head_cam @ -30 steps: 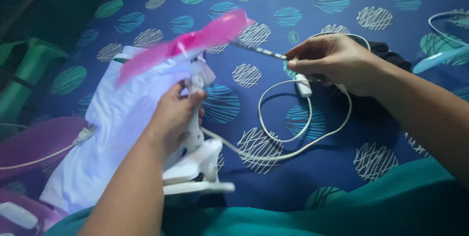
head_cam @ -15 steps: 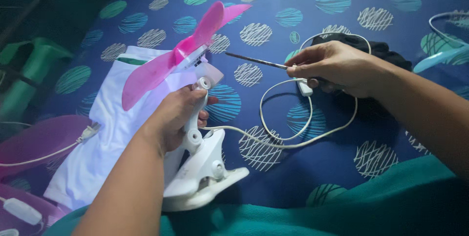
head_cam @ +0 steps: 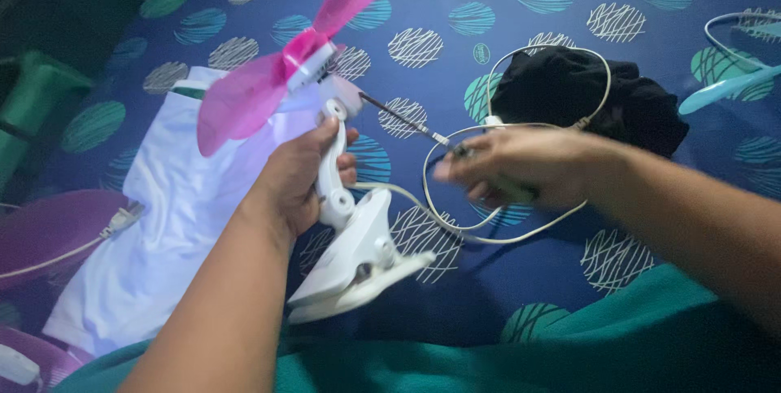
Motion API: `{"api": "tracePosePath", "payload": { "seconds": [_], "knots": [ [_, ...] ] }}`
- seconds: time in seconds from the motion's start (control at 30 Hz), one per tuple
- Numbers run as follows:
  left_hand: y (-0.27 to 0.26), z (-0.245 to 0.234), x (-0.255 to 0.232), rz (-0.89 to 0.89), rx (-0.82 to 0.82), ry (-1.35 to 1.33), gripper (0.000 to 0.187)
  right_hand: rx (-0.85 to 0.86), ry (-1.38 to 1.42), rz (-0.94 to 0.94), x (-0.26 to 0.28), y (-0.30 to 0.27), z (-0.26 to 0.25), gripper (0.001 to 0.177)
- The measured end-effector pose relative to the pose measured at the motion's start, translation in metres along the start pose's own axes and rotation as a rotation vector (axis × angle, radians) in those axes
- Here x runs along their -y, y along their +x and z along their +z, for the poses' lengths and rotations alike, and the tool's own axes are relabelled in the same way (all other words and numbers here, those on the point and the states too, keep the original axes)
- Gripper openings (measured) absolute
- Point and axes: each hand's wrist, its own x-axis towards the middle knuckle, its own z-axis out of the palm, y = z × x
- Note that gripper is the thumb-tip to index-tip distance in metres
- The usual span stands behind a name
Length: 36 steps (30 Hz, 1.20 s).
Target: The person uses a screwdriver to remove screws from the base and neck of a small pink electric fan. They then detach the fan head from the stand and place it aside. The person then picks up a second, light blue fan and begins to unscrew its base.
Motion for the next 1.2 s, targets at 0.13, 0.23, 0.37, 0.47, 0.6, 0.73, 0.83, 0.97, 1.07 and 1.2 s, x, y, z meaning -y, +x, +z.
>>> {"api": "tracePosePath", "payload": {
  "seconds": [0.13, 0.23, 0.37, 0.47, 0.6, 0.73, 0.83, 0.97, 1.07, 1.2],
  "knots": [
    [0.005, 0.007, 0.001, 0.056, 0.019, -0.100, 0.032, 0.361, 0.101, -0.213, -0.012, -0.016, 0.030, 0.082],
    [0.005, 0.011, -0.001, 0.064, 0.030, -0.165, 0.032, 0.340, 0.126, -0.136, -0.009, -0.025, 0.040, 0.097],
    [0.001, 0.011, -0.006, 0.076, 0.009, -0.233, 0.035, 0.257, 0.174, -0.111, -0.004, -0.028, 0.043, 0.094],
    [0.000, 0.011, -0.016, 0.134, -0.001, -0.242, 0.038, 0.195, 0.201, -0.201, 0.002, -0.026, 0.030, 0.073],
    [-0.007, 0.011, -0.024, 0.205, 0.104, -0.262, 0.040, 0.019, 0.226, -0.156, 0.010, -0.017, 0.000, 0.041],
    [-0.013, 0.017, -0.022, 0.248, 0.182, -0.266, 0.044, -0.212, 0.091, -0.180, 0.008, -0.008, -0.021, 0.033],
    [-0.015, 0.026, -0.016, 0.239, 0.246, -0.271, 0.044, -0.249, 0.045, -0.214, 0.007, -0.002, -0.027, 0.030],
    [-0.015, 0.031, -0.014, 0.156, 0.424, -0.389, 0.046, -0.170, 0.143, -0.239, 0.005, -0.001, -0.027, 0.027],
    [-0.014, 0.031, -0.014, 0.135, 0.537, -0.495, 0.049, -0.173, 0.186, -0.205, 0.006, 0.000, -0.022, 0.026],
    [-0.012, 0.031, -0.010, 0.141, 0.493, -0.506, 0.049, -0.262, 0.090, -0.163, 0.008, -0.001, -0.017, 0.028]
  ]
}}
